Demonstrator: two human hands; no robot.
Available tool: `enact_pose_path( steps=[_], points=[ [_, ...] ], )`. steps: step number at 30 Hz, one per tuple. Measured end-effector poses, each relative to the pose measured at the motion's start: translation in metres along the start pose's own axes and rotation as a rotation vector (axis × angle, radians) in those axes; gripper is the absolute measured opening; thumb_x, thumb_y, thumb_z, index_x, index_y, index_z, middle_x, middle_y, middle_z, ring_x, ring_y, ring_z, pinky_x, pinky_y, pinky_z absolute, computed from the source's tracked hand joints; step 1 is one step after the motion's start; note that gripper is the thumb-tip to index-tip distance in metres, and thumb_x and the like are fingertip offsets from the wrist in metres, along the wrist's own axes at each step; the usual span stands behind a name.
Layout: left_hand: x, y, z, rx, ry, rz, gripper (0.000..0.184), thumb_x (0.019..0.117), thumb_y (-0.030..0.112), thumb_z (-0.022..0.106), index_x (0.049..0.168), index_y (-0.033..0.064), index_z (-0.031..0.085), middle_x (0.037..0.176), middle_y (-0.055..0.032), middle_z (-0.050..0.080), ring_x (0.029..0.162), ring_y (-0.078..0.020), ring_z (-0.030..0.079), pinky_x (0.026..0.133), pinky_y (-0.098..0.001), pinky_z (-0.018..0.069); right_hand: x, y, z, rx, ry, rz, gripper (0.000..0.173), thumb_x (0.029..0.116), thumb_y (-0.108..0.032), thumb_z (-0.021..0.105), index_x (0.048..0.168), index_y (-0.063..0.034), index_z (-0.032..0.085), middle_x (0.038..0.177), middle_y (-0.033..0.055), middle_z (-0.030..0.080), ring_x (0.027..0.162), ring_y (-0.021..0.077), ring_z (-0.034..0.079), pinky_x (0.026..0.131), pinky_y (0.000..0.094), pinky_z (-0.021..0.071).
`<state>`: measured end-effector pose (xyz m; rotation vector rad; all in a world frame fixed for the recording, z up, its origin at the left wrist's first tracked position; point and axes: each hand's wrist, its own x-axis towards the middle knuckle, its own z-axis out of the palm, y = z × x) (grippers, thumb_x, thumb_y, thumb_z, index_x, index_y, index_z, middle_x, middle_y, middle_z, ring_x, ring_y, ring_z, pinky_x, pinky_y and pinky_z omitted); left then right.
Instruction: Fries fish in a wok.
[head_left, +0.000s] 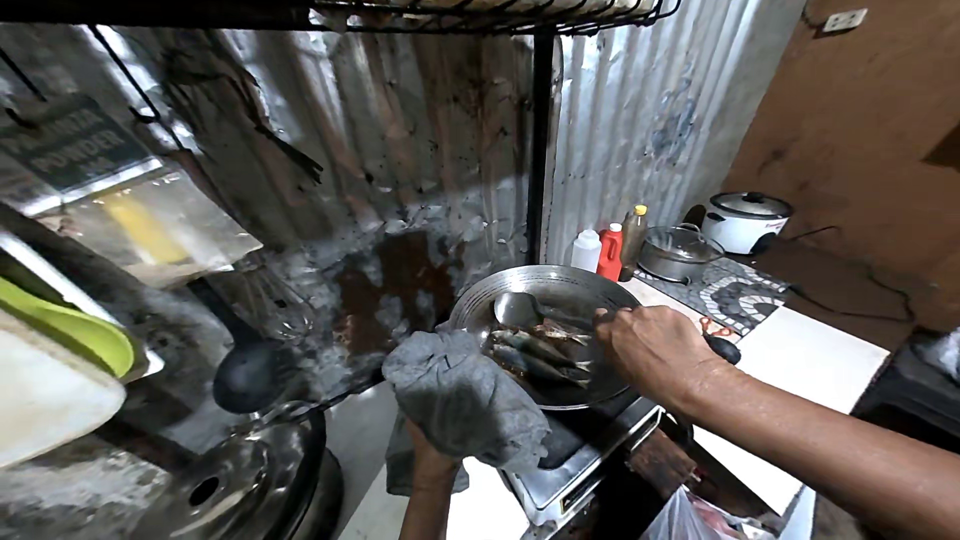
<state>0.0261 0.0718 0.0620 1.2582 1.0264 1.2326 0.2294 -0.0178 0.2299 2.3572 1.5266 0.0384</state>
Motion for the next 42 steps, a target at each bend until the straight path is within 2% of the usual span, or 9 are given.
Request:
enact_pose_path(
  steps=[3, 7, 14, 19, 25, 27, 30, 35, 42],
  points=[
    [0.003, 0.003, 0.002, -0.002, 0.000, -0.011, 0.052, 0.0974, -0.005, 0.054, 0.143, -0.0165, 0.032, 0.127, -0.0230, 0.055, 0.110, -0.0033, 0.056, 0.095, -0.0160, 0.0446, 0.011, 0.019, -0.009, 0.094, -0.049, -0.023, 0.022, 0.1039, -0.013, 0.055, 0.116, -0.0025, 0.069, 0.109, 0.0218, 0.070, 0.106, 0.0424, 0.067, 0.084, 0.0569, 0.0536],
    [0.009, 0.002, 0.009, -0.102, 0.032, 0.050, 0.068, 0.0921, -0.005, 0.057, 0.149, -0.0141, 0.021, 0.131, -0.0222, 0.051, 0.114, -0.0033, 0.054, 0.097, -0.0158, 0.0449, 0.032, 0.047, -0.015, 0.086, -0.089, -0.060, 0.026, 0.1066, -0.024, 0.053, 0.117, -0.0080, 0.070, 0.113, 0.0189, 0.069, 0.109, 0.0398, 0.067, 0.087, 0.0577, 0.0528],
    [0.014, -0.001, 0.007, -0.094, 0.050, 0.060, 0.067, 0.0917, -0.005, 0.058, 0.148, -0.0122, 0.024, 0.129, -0.0197, 0.053, 0.111, -0.0025, 0.056, 0.094, -0.0162, 0.0463, 0.058, 0.074, -0.012, 0.125, -0.155, -0.139, 0.027, 0.1046, -0.030, 0.059, 0.116, -0.0092, 0.072, 0.109, 0.0176, 0.070, 0.106, 0.0384, 0.067, 0.088, 0.0611, 0.0514],
    [0.012, 0.003, 0.008, -0.122, 0.057, 0.041, 0.057, 0.0949, -0.005, 0.055, 0.145, -0.0117, 0.029, 0.121, -0.0156, 0.055, 0.104, 0.0007, 0.057, 0.090, -0.0145, 0.0480, 0.057, 0.072, -0.012, 0.052, -0.130, -0.043, 0.028, 0.1048, -0.035, 0.057, 0.118, -0.0145, 0.070, 0.112, 0.0160, 0.069, 0.107, 0.0382, 0.067, 0.085, 0.0598, 0.0534],
    [0.018, -0.002, 0.017, -0.082, 0.102, 0.151, 0.075, 0.0887, -0.004, 0.060, 0.149, -0.0170, 0.018, 0.138, -0.0277, 0.046, 0.123, -0.0109, 0.051, 0.103, -0.0206, 0.0427, 0.066, 0.090, 0.007, 0.197, -0.177, -0.190, 0.025, 0.1057, -0.025, 0.057, 0.116, -0.0087, 0.073, 0.102, 0.0165, 0.071, 0.096, 0.0344, 0.069, 0.086, 0.0554, 0.0533],
    [0.025, -0.004, 0.017, -0.099, 0.122, 0.156, 0.073, 0.0887, -0.001, 0.059, 0.148, -0.0147, 0.019, 0.133, -0.0237, 0.048, 0.118, -0.0095, 0.054, 0.099, -0.0202, 0.0457, 0.065, 0.094, 0.005, 0.241, -0.235, -0.200, 0.027, 0.1064, -0.025, 0.057, 0.119, -0.0077, 0.073, 0.101, 0.0168, 0.071, 0.089, 0.0317, 0.067, 0.082, 0.0509, 0.0529],
    [0.029, -0.005, 0.013, -0.147, 0.124, 0.100, 0.062, 0.0970, 0.001, 0.051, 0.150, -0.0097, 0.020, 0.132, -0.0210, 0.049, 0.115, -0.0108, 0.055, 0.096, -0.0237, 0.0489, 0.060, 0.090, -0.001, 0.222, -0.281, -0.156, 0.028, 0.1071, -0.027, 0.055, 0.119, -0.0071, 0.072, 0.105, 0.0182, 0.070, 0.094, 0.0341, 0.067, 0.086, 0.0533, 0.0520],
    [0.030, -0.006, 0.014, -0.165, 0.120, 0.094, 0.056, 0.1011, 0.002, 0.045, 0.150, -0.0083, 0.020, 0.129, -0.0185, 0.049, 0.112, -0.0080, 0.055, 0.094, -0.0230, 0.0491, 0.065, 0.097, 0.000, 0.359, -0.333, -0.142, 0.026, 0.1065, -0.025, 0.058, 0.112, -0.0031, 0.071, 0.076, 0.0111, 0.060, 0.059, 0.0195, 0.054, 0.059, 0.0373, 0.0483],
    [0.036, -0.007, 0.014, -0.192, 0.098, 0.179, 0.065, 0.0910, 0.007, 0.057, 0.145, -0.0088, 0.025, 0.118, -0.0122, 0.054, 0.105, -0.0030, 0.059, 0.088, -0.0199, 0.0522, 0.065, 0.101, -0.007, 0.469, -0.420, -0.063, 0.026, 0.1080, -0.025, 0.054, 0.099, -0.0037, 0.066, 0.062, 0.0052, 0.049, 0.047, 0.0123, 0.044, 0.047, 0.0282, 0.0404]
  ],
)
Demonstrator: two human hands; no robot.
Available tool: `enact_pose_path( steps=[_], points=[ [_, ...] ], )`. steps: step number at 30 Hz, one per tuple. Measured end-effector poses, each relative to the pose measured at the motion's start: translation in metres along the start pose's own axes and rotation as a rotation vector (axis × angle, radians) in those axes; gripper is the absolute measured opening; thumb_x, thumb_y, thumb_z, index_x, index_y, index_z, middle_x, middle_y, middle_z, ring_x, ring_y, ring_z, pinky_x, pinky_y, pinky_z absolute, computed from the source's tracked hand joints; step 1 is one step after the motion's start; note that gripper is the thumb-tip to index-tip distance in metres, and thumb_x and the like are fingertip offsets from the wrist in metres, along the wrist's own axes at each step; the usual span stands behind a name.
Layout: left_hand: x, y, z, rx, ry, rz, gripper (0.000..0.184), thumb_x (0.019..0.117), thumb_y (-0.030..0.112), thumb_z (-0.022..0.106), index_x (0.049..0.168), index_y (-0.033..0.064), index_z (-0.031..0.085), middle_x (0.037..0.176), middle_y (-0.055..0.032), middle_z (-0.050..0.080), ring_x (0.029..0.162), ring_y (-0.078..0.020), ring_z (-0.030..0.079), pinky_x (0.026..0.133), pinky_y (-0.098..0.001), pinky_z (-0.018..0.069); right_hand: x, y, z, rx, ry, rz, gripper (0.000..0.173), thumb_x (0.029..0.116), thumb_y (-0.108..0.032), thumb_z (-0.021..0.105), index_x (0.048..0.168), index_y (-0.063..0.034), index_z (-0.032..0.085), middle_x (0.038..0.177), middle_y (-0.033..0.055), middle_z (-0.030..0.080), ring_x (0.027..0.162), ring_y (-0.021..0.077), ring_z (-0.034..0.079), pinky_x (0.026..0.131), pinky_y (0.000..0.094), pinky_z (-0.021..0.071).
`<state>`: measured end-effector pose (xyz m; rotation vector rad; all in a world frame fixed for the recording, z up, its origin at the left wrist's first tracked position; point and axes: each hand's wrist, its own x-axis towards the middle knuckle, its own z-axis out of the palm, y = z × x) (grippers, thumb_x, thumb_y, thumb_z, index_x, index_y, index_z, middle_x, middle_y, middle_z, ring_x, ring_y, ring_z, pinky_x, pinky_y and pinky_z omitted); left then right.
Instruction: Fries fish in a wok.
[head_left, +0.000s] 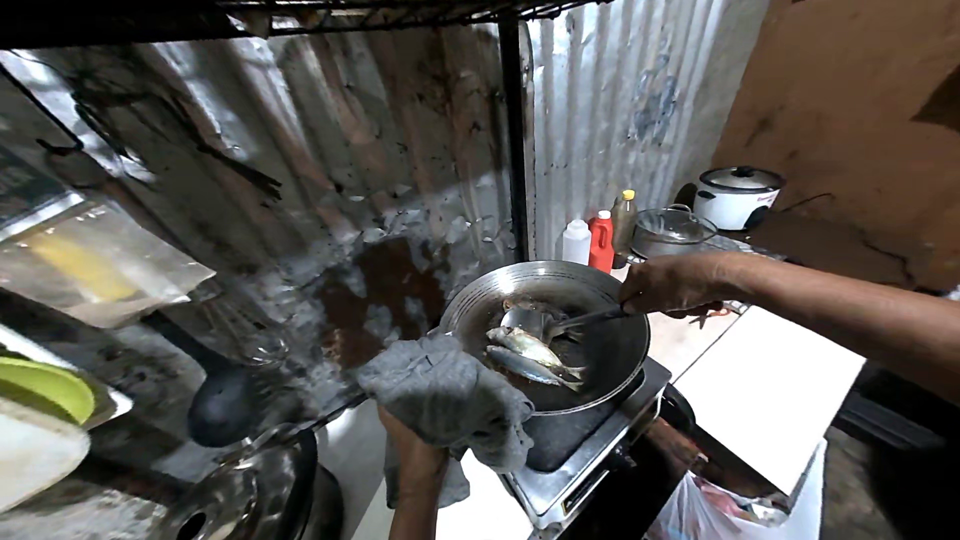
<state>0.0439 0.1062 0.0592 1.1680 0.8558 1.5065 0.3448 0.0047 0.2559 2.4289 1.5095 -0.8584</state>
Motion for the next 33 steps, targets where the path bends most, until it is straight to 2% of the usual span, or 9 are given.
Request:
enact_pose_path(
  steps=[3, 5, 7, 12, 15, 18, 24, 30, 33],
  points=[
    [-0.002, 0.001, -0.003, 0.032, 0.012, -0.043, 0.060, 0.0963, 0.002, 0.051, 0.148, -0.0086, 0.022, 0.123, -0.0149, 0.052, 0.109, -0.0046, 0.057, 0.092, -0.0200, 0.0498, 0.011, 0.010, -0.006, -0.139, 0.103, -0.059, 0.026, 0.1053, -0.027, 0.059, 0.095, -0.0064, 0.072, 0.066, 0.0064, 0.057, 0.053, 0.0163, 0.053, 0.052, 0.0346, 0.0460],
    [-0.008, 0.007, -0.006, 0.145, 0.003, -0.111, 0.060, 0.0991, -0.001, 0.051, 0.151, -0.0092, 0.021, 0.132, -0.0205, 0.050, 0.116, -0.0089, 0.055, 0.097, -0.0221, 0.0477, 0.013, 0.011, -0.004, -0.319, 0.206, -0.097, 0.023, 0.1021, -0.031, 0.063, 0.101, -0.0119, 0.076, 0.088, 0.0124, 0.070, 0.083, 0.0311, 0.068, 0.074, 0.0566, 0.0533],
    [-0.009, 0.009, -0.008, 0.181, -0.003, -0.131, 0.061, 0.0983, -0.003, 0.052, 0.151, -0.0092, 0.022, 0.132, -0.0208, 0.050, 0.116, -0.0090, 0.055, 0.096, -0.0218, 0.0476, 0.006, 0.007, 0.000, -0.369, 0.223, -0.096, 0.024, 0.1032, -0.033, 0.061, 0.106, -0.0136, 0.076, 0.098, 0.0144, 0.072, 0.097, 0.0363, 0.068, 0.082, 0.0629, 0.0512],
    [-0.005, -0.002, -0.008, 0.060, -0.002, -0.058, 0.065, 0.0938, -0.001, 0.056, 0.148, -0.0107, 0.021, 0.124, -0.0170, 0.052, 0.109, -0.0055, 0.057, 0.092, -0.0209, 0.0498, 0.001, 0.024, 0.004, -0.121, 0.076, -0.069, 0.024, 0.1050, -0.027, 0.060, 0.105, -0.0083, 0.075, 0.068, 0.0085, 0.062, 0.053, 0.0176, 0.056, 0.055, 0.0360, 0.0499],
    [-0.001, -0.008, -0.010, -0.040, -0.011, -0.071, 0.039, 0.1000, 0.004, 0.044, 0.137, -0.0017, 0.033, 0.107, -0.0050, 0.057, 0.094, -0.0014, 0.061, 0.079, -0.0205, 0.0546, 0.002, 0.041, 0.005, 0.049, -0.005, -0.034, 0.024, 0.1055, -0.027, 0.059, 0.102, -0.0078, 0.074, 0.060, 0.0059, 0.055, 0.044, 0.0118, 0.048, 0.043, 0.0273, 0.0421],
    [-0.001, 0.000, -0.008, -0.014, -0.017, -0.100, 0.052, 0.0995, -0.001, 0.045, 0.147, -0.0053, 0.025, 0.118, -0.0109, 0.052, 0.104, -0.0034, 0.058, 0.087, -0.0205, 0.0514, -0.001, 0.050, 0.002, 0.199, -0.102, -0.012, 0.028, 0.1078, -0.025, 0.053, 0.094, -0.0056, 0.068, 0.051, 0.0017, 0.044, 0.038, 0.0077, 0.038, 0.038, 0.0214, 0.0318],
    [-0.001, -0.001, -0.012, 0.034, -0.036, -0.065, 0.065, 0.0910, -0.002, 0.056, 0.147, -0.0076, 0.024, 0.121, -0.0118, 0.054, 0.105, -0.0021, 0.058, 0.089, -0.0188, 0.0507, -0.007, 0.063, -0.015, 0.281, -0.140, 0.004, 0.029, 0.1075, -0.018, 0.051, 0.088, -0.0023, 0.066, 0.052, 0.0027, 0.047, 0.037, 0.0070, 0.041, 0.036, 0.0183, 0.0319],
    [0.001, -0.005, -0.013, -0.082, -0.042, -0.048, 0.034, 0.0958, -0.001, 0.046, 0.129, 0.0011, 0.039, 0.101, -0.0002, 0.059, 0.091, 0.0008, 0.062, 0.078, -0.0183, 0.0549, -0.004, 0.061, -0.032, 0.202, -0.029, 0.034, 0.030, 0.1077, -0.020, 0.053, 0.087, -0.0035, 0.066, 0.053, 0.0041, 0.048, 0.039, 0.0094, 0.041, 0.039, 0.0219, 0.0338],
    [0.000, 0.001, -0.010, -0.004, -0.031, -0.044, 0.061, 0.0893, -0.001, 0.057, 0.143, -0.0072, 0.028, 0.114, -0.0077, 0.055, 0.101, 0.0010, 0.059, 0.086, -0.0169, 0.0518, 0.001, 0.039, -0.025, -0.032, 0.106, 0.037, 0.032, 0.1069, -0.027, 0.056, 0.089, -0.0037, 0.069, 0.060, 0.0065, 0.051, 0.046, 0.0147, 0.046, 0.046, 0.0310, 0.0409]
  ],
)
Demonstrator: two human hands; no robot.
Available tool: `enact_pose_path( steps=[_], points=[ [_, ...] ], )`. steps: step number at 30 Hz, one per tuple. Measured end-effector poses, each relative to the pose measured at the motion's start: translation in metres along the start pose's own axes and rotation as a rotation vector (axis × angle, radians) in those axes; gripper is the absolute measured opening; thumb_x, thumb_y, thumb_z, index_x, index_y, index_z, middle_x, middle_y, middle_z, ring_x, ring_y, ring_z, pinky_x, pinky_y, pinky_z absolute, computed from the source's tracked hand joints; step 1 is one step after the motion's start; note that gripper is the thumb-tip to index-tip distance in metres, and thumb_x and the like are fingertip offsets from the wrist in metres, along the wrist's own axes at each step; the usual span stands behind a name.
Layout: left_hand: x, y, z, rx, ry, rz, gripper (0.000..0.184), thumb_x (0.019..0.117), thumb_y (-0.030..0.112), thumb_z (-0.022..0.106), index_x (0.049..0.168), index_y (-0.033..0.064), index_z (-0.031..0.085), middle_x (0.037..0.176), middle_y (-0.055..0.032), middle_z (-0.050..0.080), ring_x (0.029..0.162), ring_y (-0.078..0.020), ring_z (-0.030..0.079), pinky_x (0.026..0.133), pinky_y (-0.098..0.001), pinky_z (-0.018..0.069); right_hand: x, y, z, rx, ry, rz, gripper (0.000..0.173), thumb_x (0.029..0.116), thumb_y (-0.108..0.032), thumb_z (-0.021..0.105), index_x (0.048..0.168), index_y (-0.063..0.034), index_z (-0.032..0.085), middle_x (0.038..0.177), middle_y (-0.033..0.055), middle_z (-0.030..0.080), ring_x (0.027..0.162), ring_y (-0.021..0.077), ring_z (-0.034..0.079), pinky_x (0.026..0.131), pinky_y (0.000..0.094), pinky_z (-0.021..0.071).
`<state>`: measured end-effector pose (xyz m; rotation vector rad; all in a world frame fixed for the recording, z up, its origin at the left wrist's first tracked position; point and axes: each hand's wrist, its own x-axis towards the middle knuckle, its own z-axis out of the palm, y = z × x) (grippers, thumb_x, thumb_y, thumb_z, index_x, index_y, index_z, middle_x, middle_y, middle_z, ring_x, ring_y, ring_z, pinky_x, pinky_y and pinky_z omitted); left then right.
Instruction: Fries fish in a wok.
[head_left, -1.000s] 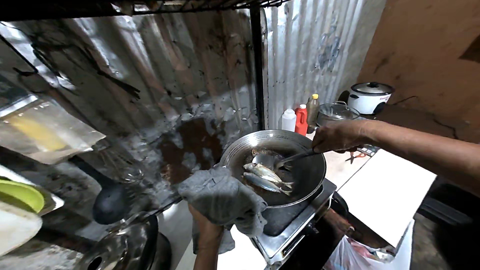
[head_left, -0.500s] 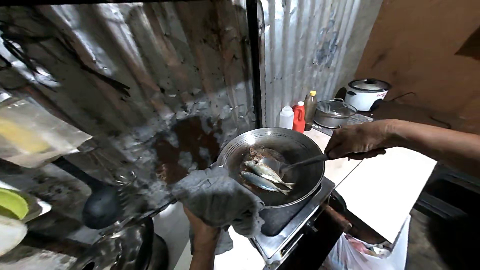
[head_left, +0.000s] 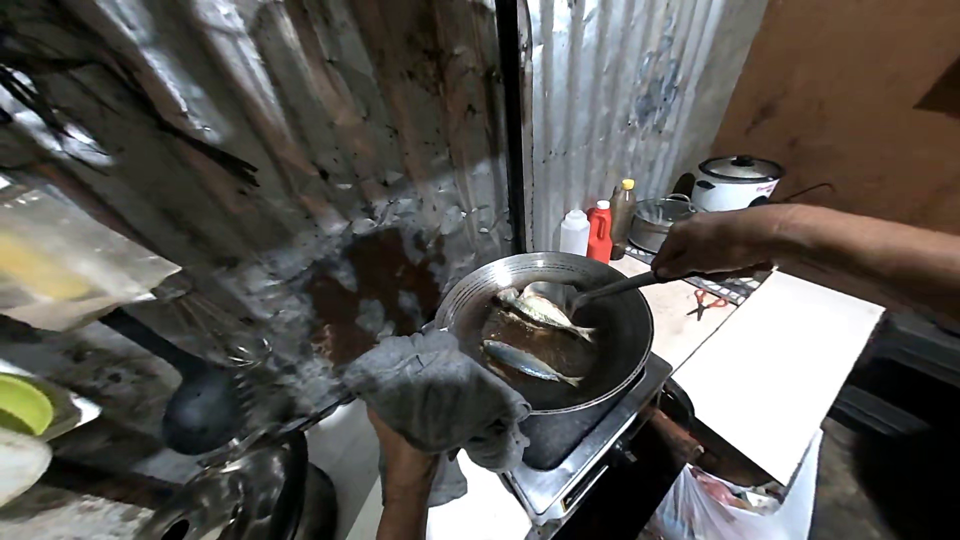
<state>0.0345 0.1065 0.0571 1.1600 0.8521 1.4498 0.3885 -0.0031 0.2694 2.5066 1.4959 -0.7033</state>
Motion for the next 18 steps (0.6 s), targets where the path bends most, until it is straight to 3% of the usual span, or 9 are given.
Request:
enact_pose_path(
  steps=[2, 3, 5, 10, 18],
  points=[
    [-0.002, 0.004, -0.001, 0.090, -0.004, -0.022, 0.066, 0.0910, -0.003, 0.058, 0.147, -0.0092, 0.023, 0.122, -0.0132, 0.054, 0.107, -0.0006, 0.057, 0.090, -0.0172, 0.0497, 0.007, -0.006, 0.010, -0.201, 0.117, -0.073, 0.030, 0.1043, -0.030, 0.061, 0.088, -0.0071, 0.073, 0.069, 0.0096, 0.063, 0.060, 0.0234, 0.061, 0.059, 0.0447, 0.0512],
    [-0.003, 0.006, -0.001, 0.134, -0.005, -0.031, 0.066, 0.0917, -0.004, 0.058, 0.148, -0.0100, 0.023, 0.124, -0.0156, 0.053, 0.109, -0.0020, 0.057, 0.092, -0.0178, 0.0487, 0.007, -0.010, 0.016, -0.270, 0.160, -0.080, 0.028, 0.1039, -0.031, 0.061, 0.091, -0.0084, 0.074, 0.078, 0.0122, 0.067, 0.072, 0.0299, 0.066, 0.067, 0.0532, 0.0527],
    [-0.005, 0.008, -0.001, 0.165, -0.002, -0.032, 0.067, 0.0906, -0.004, 0.060, 0.147, -0.0105, 0.025, 0.126, -0.0166, 0.054, 0.110, -0.0018, 0.056, 0.093, -0.0171, 0.0479, 0.001, -0.018, 0.029, -0.338, 0.259, -0.060, 0.024, 0.1018, -0.031, 0.063, 0.092, -0.0111, 0.073, 0.084, 0.0142, 0.069, 0.084, 0.0373, 0.069, 0.072, 0.0619, 0.0530],
    [-0.003, 0.003, -0.001, 0.104, -0.001, 0.010, 0.065, 0.0895, -0.001, 0.060, 0.145, -0.0105, 0.027, 0.121, -0.0131, 0.055, 0.107, 0.0001, 0.057, 0.091, -0.0155, 0.0487, -0.020, -0.037, 0.030, -0.398, 0.238, 0.022, 0.025, 0.1046, -0.034, 0.057, 0.098, -0.0128, 0.070, 0.088, 0.0133, 0.069, 0.089, 0.0363, 0.069, 0.072, 0.0586, 0.0543],
    [0.000, 0.004, 0.002, 0.008, -0.015, 0.018, 0.061, 0.0881, 0.000, 0.060, 0.142, -0.0073, 0.032, 0.116, -0.0075, 0.057, 0.103, 0.0004, 0.060, 0.088, -0.0173, 0.0517, -0.038, -0.015, 0.028, -0.409, 0.379, 0.023, 0.021, 0.1034, -0.035, 0.060, 0.096, -0.0188, 0.072, 0.078, 0.0081, 0.067, 0.079, 0.0312, 0.069, 0.066, 0.0534, 0.0543]
  ],
)
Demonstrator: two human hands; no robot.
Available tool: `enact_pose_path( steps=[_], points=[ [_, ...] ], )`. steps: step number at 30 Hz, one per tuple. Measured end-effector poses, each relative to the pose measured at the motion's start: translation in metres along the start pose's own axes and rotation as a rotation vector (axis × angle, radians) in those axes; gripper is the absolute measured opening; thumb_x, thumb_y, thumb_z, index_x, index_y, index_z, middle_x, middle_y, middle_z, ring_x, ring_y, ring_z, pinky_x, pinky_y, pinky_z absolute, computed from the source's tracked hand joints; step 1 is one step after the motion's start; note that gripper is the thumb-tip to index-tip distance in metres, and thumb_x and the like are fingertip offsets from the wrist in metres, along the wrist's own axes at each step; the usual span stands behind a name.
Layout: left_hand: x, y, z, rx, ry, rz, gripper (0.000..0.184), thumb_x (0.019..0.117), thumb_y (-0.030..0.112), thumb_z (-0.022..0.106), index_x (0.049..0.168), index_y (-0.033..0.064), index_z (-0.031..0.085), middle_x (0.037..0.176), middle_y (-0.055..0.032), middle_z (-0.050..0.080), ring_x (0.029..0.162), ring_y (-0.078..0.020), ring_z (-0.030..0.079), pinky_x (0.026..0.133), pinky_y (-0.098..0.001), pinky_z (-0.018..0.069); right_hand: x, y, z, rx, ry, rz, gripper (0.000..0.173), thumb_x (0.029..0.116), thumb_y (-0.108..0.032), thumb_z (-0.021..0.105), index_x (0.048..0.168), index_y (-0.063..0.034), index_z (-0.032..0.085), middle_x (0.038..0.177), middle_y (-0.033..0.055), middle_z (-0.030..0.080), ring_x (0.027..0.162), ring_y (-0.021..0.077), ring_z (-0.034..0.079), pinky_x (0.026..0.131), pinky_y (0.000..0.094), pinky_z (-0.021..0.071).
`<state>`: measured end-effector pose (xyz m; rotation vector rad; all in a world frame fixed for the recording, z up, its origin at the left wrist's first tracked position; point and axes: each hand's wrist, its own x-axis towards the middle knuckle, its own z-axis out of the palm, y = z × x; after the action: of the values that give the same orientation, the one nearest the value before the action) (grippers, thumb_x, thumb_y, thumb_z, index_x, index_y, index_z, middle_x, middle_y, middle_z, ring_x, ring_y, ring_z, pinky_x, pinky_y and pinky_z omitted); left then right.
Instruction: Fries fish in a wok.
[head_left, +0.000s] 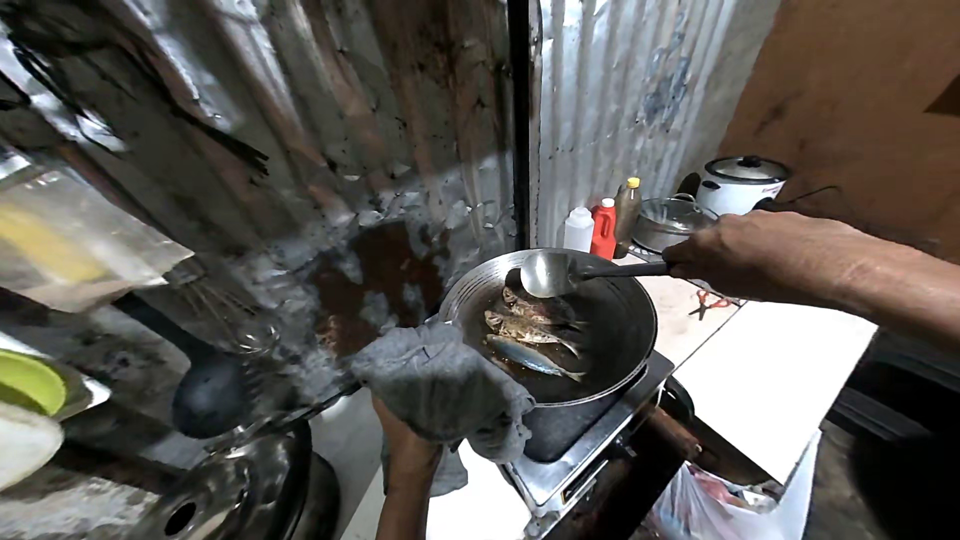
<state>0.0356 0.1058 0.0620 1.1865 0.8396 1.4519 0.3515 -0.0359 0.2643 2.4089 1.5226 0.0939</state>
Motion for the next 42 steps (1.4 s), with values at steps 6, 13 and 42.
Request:
enact_pose_path(
  steps=[6, 13, 42],
  points=[
    [0.000, 0.000, -0.002, -0.026, -0.031, 0.024, 0.058, 0.0879, 0.002, 0.060, 0.139, -0.0057, 0.033, 0.111, -0.0037, 0.058, 0.100, 0.0028, 0.061, 0.086, -0.0163, 0.0528, -0.021, -0.003, 0.009, 0.024, -0.071, -0.017, 0.022, 0.1037, -0.037, 0.059, 0.099, -0.0212, 0.073, 0.078, 0.0065, 0.067, 0.078, 0.0297, 0.069, 0.065, 0.0527, 0.0545],
    [-0.003, 0.005, -0.004, 0.079, -0.036, 0.022, 0.067, 0.0848, 0.000, 0.064, 0.142, -0.0091, 0.030, 0.116, -0.0078, 0.057, 0.104, 0.0035, 0.059, 0.089, -0.0139, 0.0495, -0.026, -0.001, 0.010, -0.002, -0.023, -0.020, 0.020, 0.1035, -0.035, 0.059, 0.098, -0.0209, 0.072, 0.077, 0.0075, 0.068, 0.077, 0.0314, 0.069, 0.063, 0.0534, 0.0542],
    [-0.003, 0.013, -0.015, 0.093, -0.151, 0.025, 0.073, 0.0837, 0.007, 0.067, 0.143, -0.0118, 0.027, 0.121, -0.0088, 0.056, 0.109, 0.0046, 0.058, 0.093, -0.0131, 0.0492, -0.083, -0.068, -0.008, -0.147, -0.044, -0.013, 0.018, 0.1029, -0.022, 0.055, 0.112, -0.0161, 0.069, 0.084, 0.0094, 0.068, 0.080, 0.0310, 0.069, 0.065, 0.0457, 0.0528]
  ],
)
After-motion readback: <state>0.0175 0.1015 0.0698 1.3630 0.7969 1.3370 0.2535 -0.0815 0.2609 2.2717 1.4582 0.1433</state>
